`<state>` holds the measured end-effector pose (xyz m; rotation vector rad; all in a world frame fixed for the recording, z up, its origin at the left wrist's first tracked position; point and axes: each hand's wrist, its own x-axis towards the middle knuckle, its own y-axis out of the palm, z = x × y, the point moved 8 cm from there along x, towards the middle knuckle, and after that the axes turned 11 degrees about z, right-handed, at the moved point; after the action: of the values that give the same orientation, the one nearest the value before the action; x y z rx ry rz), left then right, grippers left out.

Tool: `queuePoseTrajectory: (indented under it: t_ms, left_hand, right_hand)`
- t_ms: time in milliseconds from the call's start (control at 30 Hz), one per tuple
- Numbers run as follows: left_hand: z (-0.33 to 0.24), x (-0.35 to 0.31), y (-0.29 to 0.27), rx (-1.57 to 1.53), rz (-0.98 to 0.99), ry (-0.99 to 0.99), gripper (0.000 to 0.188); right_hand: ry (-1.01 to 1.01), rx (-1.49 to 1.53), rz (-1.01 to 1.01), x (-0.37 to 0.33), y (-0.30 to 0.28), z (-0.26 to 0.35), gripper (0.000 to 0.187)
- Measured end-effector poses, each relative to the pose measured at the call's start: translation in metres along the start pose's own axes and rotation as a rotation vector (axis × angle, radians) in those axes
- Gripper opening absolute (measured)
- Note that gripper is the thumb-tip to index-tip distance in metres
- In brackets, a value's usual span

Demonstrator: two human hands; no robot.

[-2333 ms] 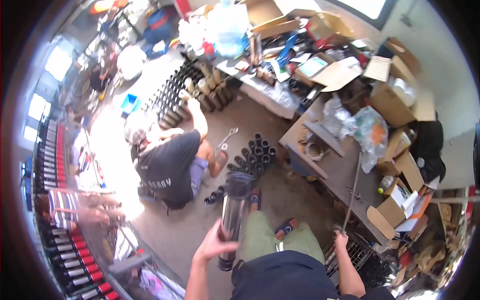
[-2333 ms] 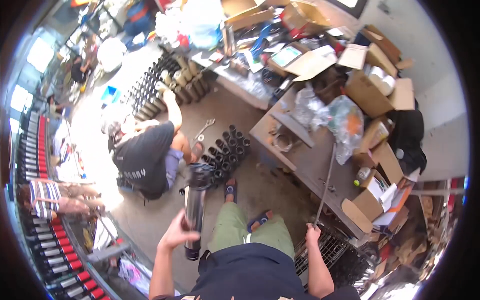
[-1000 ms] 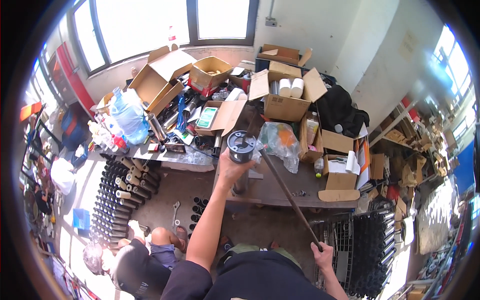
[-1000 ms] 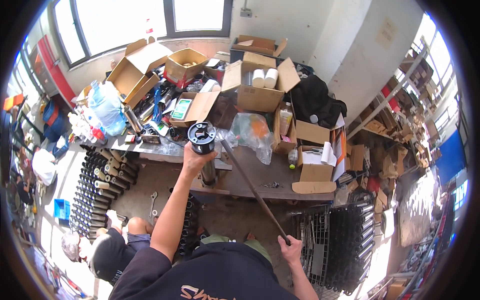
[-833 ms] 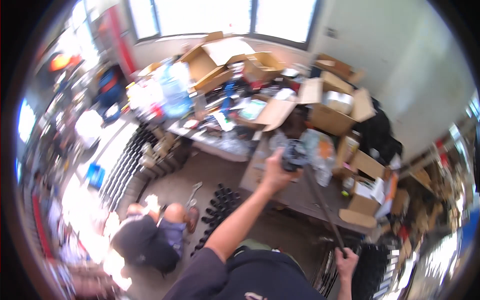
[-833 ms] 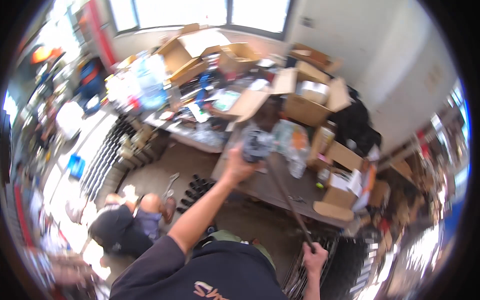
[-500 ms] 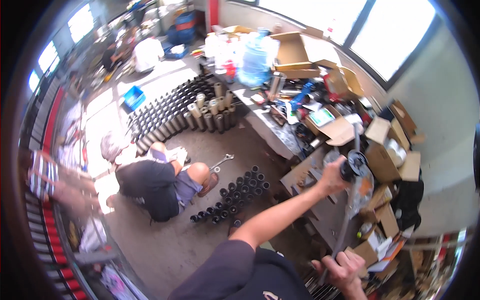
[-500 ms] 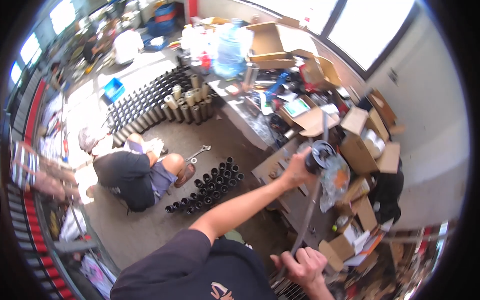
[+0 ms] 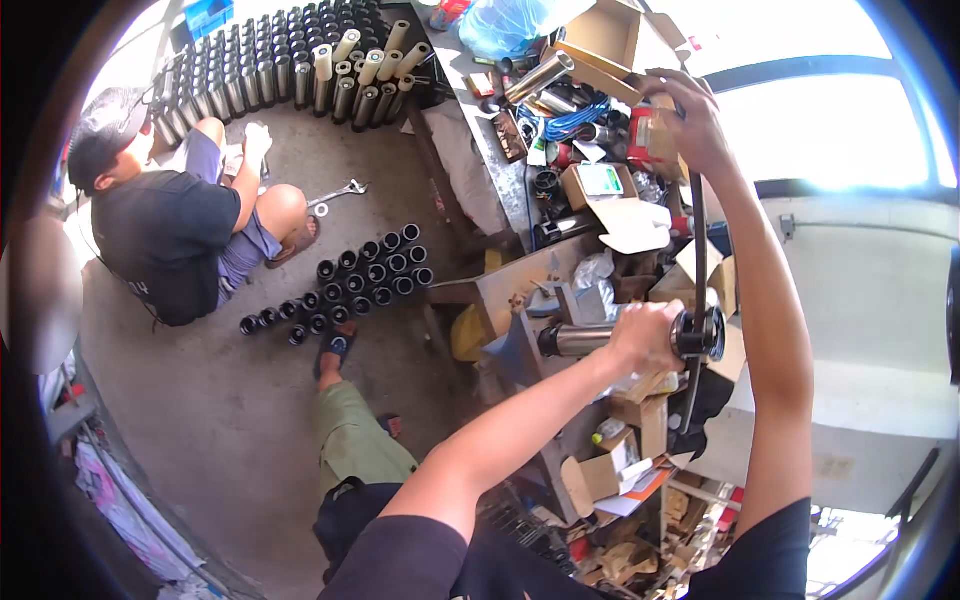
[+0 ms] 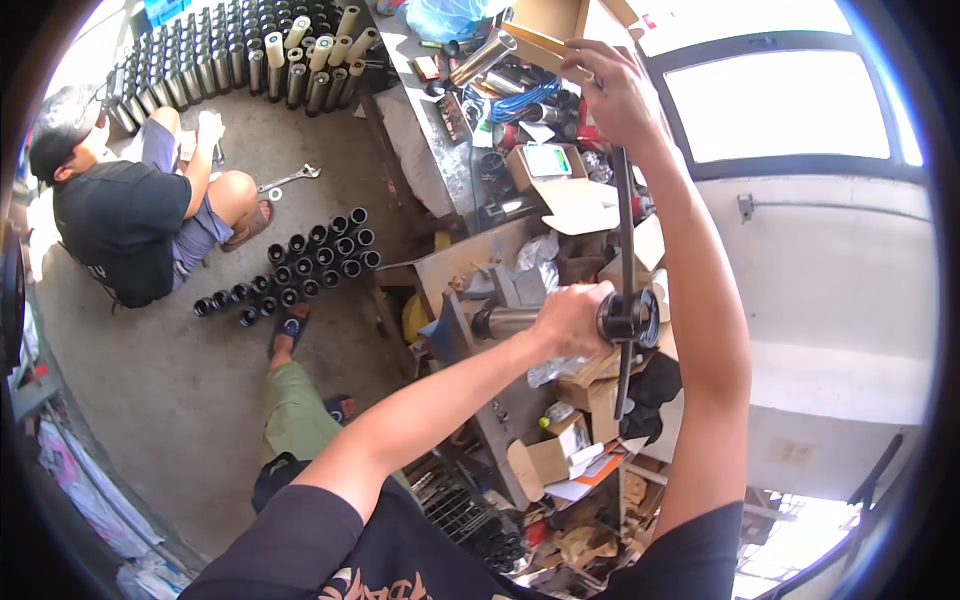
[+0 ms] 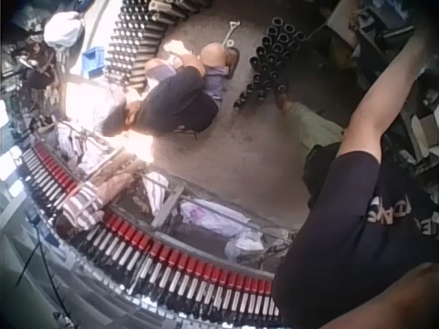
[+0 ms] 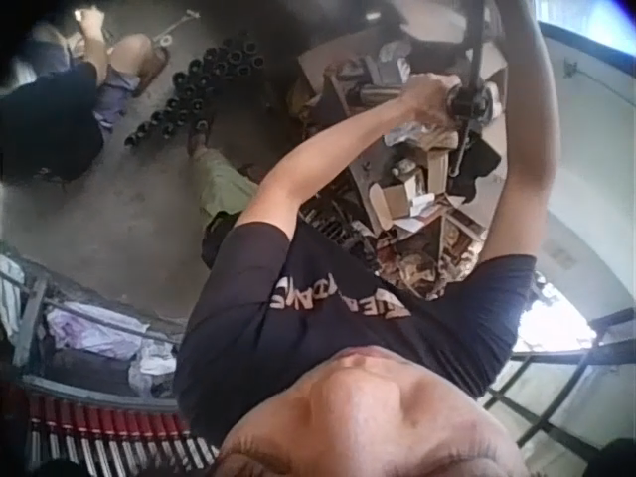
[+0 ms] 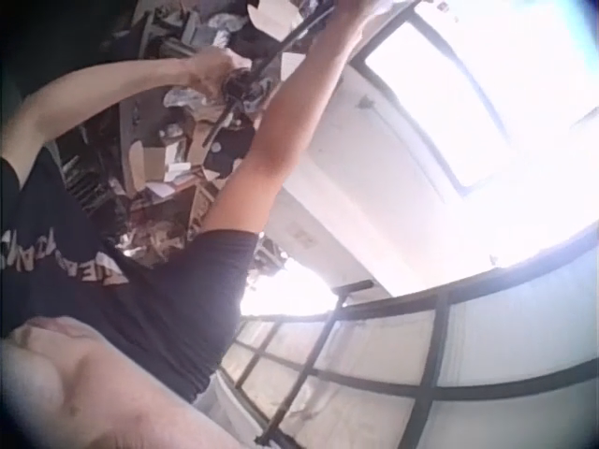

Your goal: The person assembles industrial cylinders by inserting a long metal rod through the top of each cylinder, rotating a handle to secure it, and then placing the finished assembly onto a cart with others.

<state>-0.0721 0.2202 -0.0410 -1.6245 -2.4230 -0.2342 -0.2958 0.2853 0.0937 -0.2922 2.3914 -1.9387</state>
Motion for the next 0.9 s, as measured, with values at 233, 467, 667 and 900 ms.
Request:
queuePoseTrajectory:
  t_ms: [233, 467, 667, 900]
  left_hand:
    - [-0.002, -0.082, 0.145, -0.664, -0.132, -0.277, 0.057]
    - [-0.009, -0.100, 0.134, -1.162, 0.754, -0.549, 0.024]
    - [-0.055, -0.120, 0.009, -1.013, 0.791, -0.909, 0.026]
    - [-0.085, -0.050, -0.060, -0.064, 0.953, -0.867, 0.009]
  right_hand:
    - [-0.104, -0.029, 0.160, -0.018, -0.026, 0.018, 0.019]
    - [0.255, 0.287, 0.104, -0.109, 0.005, -0.128, 0.021]
    - [0.552, 0.057, 0.200, -0.262, 0.036, -0.213, 0.023]
    - [0.931, 0.211, 0.155, -0.523, 0.102, -0.230, 0.025]
